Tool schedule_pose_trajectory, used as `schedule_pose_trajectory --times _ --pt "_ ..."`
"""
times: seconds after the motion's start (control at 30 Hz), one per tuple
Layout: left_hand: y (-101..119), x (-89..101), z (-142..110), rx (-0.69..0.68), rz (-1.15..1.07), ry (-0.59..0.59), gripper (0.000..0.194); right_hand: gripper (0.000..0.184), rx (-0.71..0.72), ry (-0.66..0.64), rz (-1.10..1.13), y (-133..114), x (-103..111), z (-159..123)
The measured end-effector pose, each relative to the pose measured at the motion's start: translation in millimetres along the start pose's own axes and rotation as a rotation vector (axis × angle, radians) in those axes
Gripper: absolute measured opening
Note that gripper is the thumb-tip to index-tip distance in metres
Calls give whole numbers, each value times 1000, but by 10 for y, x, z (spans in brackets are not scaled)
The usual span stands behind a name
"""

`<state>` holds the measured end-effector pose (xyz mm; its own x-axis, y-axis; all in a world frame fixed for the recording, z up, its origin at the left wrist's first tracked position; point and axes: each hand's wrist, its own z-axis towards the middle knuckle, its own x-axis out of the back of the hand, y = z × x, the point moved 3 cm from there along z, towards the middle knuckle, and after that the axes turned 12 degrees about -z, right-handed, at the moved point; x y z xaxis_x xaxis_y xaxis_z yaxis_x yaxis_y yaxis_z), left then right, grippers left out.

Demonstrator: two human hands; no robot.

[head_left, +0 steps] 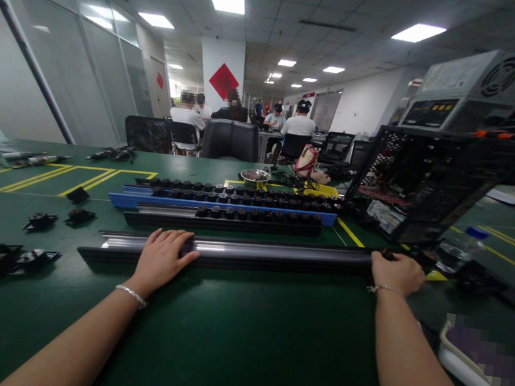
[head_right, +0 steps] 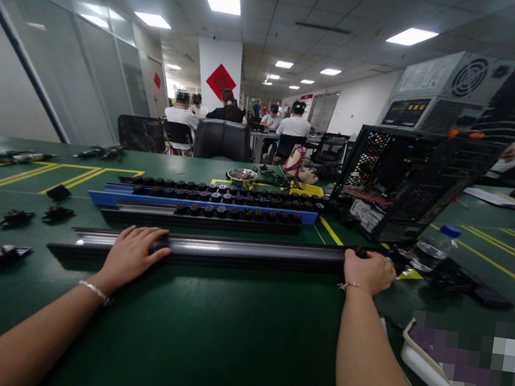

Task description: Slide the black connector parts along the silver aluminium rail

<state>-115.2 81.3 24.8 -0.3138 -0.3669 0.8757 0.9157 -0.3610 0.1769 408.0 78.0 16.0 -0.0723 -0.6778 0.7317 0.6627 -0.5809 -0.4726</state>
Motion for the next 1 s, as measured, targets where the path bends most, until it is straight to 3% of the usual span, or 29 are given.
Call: schedule_pose_trajectory --times 0.03,0.13,0.47,0.8,1.0 --pt "0 0 0 -2 4 -1 56 38 -85 6 -9 16 14 -2" --pt "-8 -7 1 2 10 -6 57 40 -123 -7 -23 -8 41 -16" --pt "-12 -2 -6 -14 -13 -33 60 34 41 -15 -27 -100 10 -51" --pt "16 -9 -25 -33 2 36 56 31 50 -15 -24 -110 -39 -52" --pt "27 -44 -14 11 -4 22 54 32 140 -11 -73 -192 -46 -90"
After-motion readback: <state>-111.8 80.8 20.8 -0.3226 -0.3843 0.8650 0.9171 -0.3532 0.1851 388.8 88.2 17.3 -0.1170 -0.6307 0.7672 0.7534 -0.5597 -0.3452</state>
